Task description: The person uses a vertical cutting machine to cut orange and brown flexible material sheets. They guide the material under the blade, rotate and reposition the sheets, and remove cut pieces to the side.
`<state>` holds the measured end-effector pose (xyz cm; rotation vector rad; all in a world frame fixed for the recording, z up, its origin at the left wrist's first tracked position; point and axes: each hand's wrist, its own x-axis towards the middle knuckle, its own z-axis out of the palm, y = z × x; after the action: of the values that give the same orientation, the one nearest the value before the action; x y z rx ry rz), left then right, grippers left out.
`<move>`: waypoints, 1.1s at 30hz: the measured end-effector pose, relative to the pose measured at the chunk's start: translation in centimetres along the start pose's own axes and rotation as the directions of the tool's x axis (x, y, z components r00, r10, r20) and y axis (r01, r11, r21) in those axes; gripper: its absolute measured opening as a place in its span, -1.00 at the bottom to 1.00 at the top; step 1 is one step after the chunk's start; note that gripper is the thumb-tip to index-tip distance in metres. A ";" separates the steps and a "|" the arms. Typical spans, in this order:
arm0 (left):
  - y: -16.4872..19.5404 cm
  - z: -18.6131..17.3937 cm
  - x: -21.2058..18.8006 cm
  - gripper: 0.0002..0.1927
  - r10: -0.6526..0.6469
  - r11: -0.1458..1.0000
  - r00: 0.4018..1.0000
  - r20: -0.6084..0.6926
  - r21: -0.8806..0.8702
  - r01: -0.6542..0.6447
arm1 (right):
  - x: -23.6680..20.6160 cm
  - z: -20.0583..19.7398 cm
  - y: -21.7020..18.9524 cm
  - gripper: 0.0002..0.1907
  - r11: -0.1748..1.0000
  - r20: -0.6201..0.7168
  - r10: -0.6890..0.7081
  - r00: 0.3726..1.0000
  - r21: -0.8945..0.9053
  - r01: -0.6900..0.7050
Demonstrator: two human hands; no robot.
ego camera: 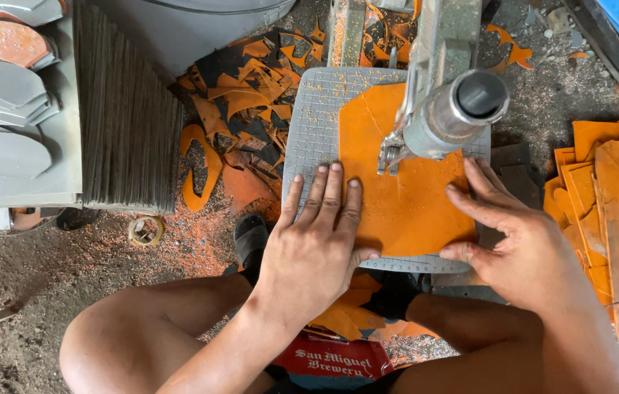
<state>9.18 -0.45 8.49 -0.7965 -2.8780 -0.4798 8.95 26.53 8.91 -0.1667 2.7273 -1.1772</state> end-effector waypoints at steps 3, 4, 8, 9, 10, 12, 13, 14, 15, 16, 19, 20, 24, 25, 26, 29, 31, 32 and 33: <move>0.1 0.1 0.2 -0.17 -0.007 1.000 1.000 -0.005 0.005 0.007 | 0.3 -0.1 -0.3 -0.20 1.000 -0.014 -0.025 1.000 -0.015 0.025; 0.1 0.2 0.2 -0.17 -0.009 1.000 1.000 -0.008 0.002 0.009 | 0.4 -0.1 -0.3 -0.21 1.000 -0.014 0.007 1.000 0.003 -0.007; 0.3 0.3 0.5 -0.18 -0.021 1.000 1.000 -0.014 0.006 0.022 | 0.7 -0.4 -0.6 -0.25 0.997 -0.016 0.065 0.998 0.038 -0.064; 0.3 0.3 0.6 -0.17 -0.025 1.000 1.000 -0.010 0.007 0.025 | 0.8 -0.5 -0.6 -0.25 0.997 -0.017 0.063 0.998 0.038 -0.063; 0.4 0.3 0.6 -0.17 -0.028 1.000 1.000 -0.005 0.007 0.028 | 0.8 -0.5 -0.7 -0.26 0.997 -0.017 0.071 0.997 0.036 -0.070; 0.4 0.2 0.8 -0.17 -0.035 0.999 0.999 -0.002 0.005 0.035 | 1.0 -0.6 -0.8 -0.27 0.996 -0.020 0.084 0.996 0.031 -0.083; 0.5 0.2 0.8 -0.17 -0.040 0.999 0.999 -0.001 0.003 0.040 | 1.1 -0.6 -0.9 -0.28 0.995 -0.023 0.097 0.995 0.036 -0.096; 0.5 0.2 0.9 -0.17 -0.044 0.999 0.999 -0.001 0.001 0.044 | 1.2 -0.6 -0.9 -0.28 0.993 -0.026 0.109 0.994 0.041 -0.108; 0.5 0.2 1.0 -0.17 -0.046 0.999 0.999 0.003 0.000 0.046 | 1.3 -0.6 -0.9 -0.28 0.992 -0.030 0.121 0.992 0.046 -0.119; 0.5 0.2 1.1 -0.16 -0.048 0.999 0.999 0.007 0.000 0.048 | 1.4 -0.6 -0.9 -0.29 0.992 -0.033 0.123 0.992 0.040 -0.121; 0.5 0.4 1.3 -0.16 -0.053 0.999 0.999 0.004 -0.003 0.053 | 1.5 -0.7 -0.6 -0.31 0.995 -0.043 0.098 0.994 0.036 -0.096; 0.4 0.4 1.4 -0.16 -0.055 0.998 0.998 0.000 -0.003 0.055 | 1.6 -0.7 -0.6 -0.32 0.997 -0.047 0.068 0.997 0.045 -0.066; 0.2 0.7 1.7 -0.18 -0.044 0.999 0.999 0.009 0.012 0.044 | 1.8 -0.6 -0.2 -0.34 0.999 -0.056 0.033 0.998 0.038 -0.031; 0.1 0.7 1.8 -0.18 -0.044 0.999 0.999 0.009 0.008 0.044 | 1.8 -0.6 -0.2 -0.34 0.999 -0.057 0.027 0.998 0.033 -0.025; 0.1 0.7 1.8 -0.18 -0.043 0.999 0.999 0.008 0.006 0.043 | 1.9 -0.7 -0.2 -0.35 0.999 -0.059 0.020 0.998 0.029 -0.019; -0.1 0.6 2.1 -0.17 -0.040 0.999 0.999 0.010 0.011 0.040 | 2.1 -0.8 -0.3 -0.35 0.999 -0.057 0.032 0.998 0.014 -0.031; -0.2 0.6 2.3 -0.16 -0.041 0.999 0.999 0.010 0.005 0.041 | 2.2 -0.9 -0.5 -0.36 0.998 -0.053 0.055 0.997 -0.001 -0.055; -0.2 0.5 2.4 -0.15 -0.041 0.999 0.999 0.008 0.002 0.041 | 2.3 -1.0 -0.6 -0.36 0.998 -0.054 0.068 0.996 -0.010 -0.068; -0.2 0.5 2.5 -0.15 -0.044 0.999 0.999 0.008 0.009 0.043 | 2.3 -1.0 -0.6 -0.36 0.996 -0.055 0.080 0.995 -0.019 -0.081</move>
<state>6.92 0.73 8.43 -0.7375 -2.9081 -0.4701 6.49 26.40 9.77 -0.0272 2.7651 -1.1473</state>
